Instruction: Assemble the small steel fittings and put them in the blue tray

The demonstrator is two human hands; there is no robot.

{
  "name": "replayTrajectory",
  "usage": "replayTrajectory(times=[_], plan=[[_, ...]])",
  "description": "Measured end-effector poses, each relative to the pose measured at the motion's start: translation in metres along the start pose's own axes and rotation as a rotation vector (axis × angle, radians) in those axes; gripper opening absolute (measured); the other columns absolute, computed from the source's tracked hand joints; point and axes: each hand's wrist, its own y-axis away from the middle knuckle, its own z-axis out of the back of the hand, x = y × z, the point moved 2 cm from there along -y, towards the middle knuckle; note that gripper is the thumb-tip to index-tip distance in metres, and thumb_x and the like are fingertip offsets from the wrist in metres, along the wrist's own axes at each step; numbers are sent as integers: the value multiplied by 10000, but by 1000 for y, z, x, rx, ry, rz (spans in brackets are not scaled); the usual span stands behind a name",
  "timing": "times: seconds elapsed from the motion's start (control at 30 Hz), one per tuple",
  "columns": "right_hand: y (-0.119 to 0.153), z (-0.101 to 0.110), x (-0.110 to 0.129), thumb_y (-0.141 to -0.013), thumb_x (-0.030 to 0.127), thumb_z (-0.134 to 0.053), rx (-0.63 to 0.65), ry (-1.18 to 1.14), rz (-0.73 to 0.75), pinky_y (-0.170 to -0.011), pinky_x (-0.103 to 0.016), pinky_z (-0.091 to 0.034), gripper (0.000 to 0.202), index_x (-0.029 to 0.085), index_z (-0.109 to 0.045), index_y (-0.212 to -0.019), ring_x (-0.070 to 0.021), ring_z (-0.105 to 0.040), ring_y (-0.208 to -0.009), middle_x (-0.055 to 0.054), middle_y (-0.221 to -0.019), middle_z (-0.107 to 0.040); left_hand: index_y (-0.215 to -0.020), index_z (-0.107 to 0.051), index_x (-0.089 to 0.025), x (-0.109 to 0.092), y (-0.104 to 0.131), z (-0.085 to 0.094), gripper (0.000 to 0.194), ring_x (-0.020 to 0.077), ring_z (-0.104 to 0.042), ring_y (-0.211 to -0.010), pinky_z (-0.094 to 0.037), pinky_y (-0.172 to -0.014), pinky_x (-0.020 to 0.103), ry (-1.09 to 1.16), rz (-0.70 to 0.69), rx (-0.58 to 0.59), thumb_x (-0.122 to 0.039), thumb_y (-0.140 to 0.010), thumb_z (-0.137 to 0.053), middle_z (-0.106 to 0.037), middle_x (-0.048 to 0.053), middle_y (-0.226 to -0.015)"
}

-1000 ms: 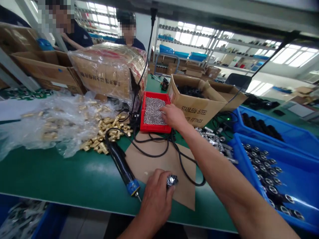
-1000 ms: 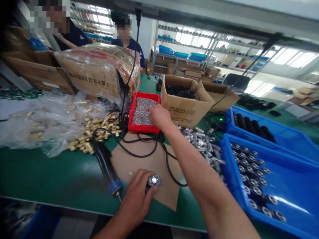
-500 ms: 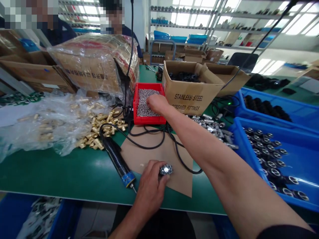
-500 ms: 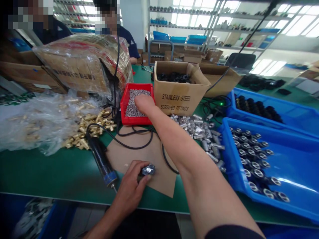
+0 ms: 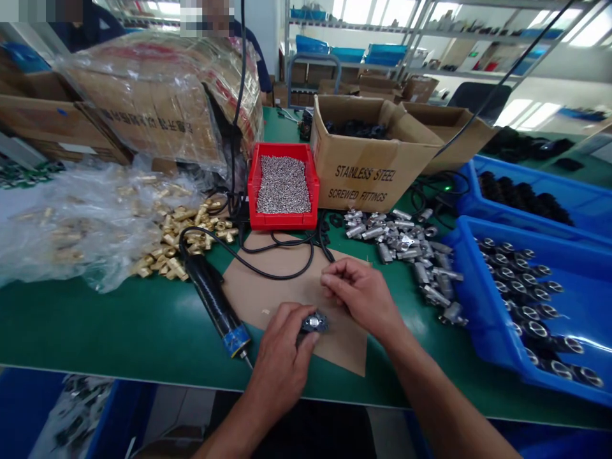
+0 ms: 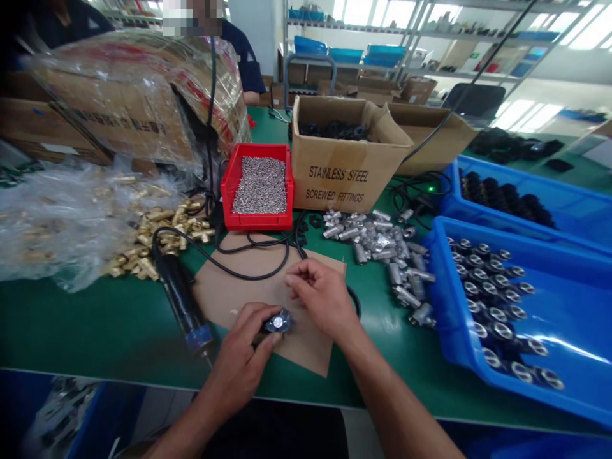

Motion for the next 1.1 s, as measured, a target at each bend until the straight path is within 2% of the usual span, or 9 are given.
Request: replayTrajectory(times=[0.13,0.4,0.73,1.1], plan=[[29,2,-32,-749,427,-680,-39,-92,-171,-459,-244,-430,260,194,-658,-862,-119,-538,-469,-16,-593,-653,-1226,-551,-237,1,0,-1,320,226,-528,-1098,-435,-951,359,1,3,16,-201,-917,-475,-541,84,-1169],[37,6,-38,-682,379,-762,1,-253,-260,-580,-265,-519,280,167,-681,-846,-135,-624,-583,-40,-661,-695,-1244,-547,-252,1,0,-2,321,209,-528,-1086,-423,-957,342,-30,10,41,-220,-936,-461,-535,66,-1171],[41,-15,-47,-734,353,-712,-25,-246,-234,-679,-284,-553,223,179,-712,-874,-154,-666,-707,-41,-795,-713,-1266,-539,-266,0,0,1,355,203,-528,-1092,-419,-963,336,10,-4,42,-177,-930,-468,-543,58,-1178],[35,-16,-40,-776,316,-664,8,-98,-177,-644,-263,-507,205,150,-714,-885,-145,-636,-686,-26,-765,-705,-1244,-527,-272,3,0,0,353,178,-512,-1104,-407,-973,323,38,-18,29,-136,-922,-478,-533,34,-1186]])
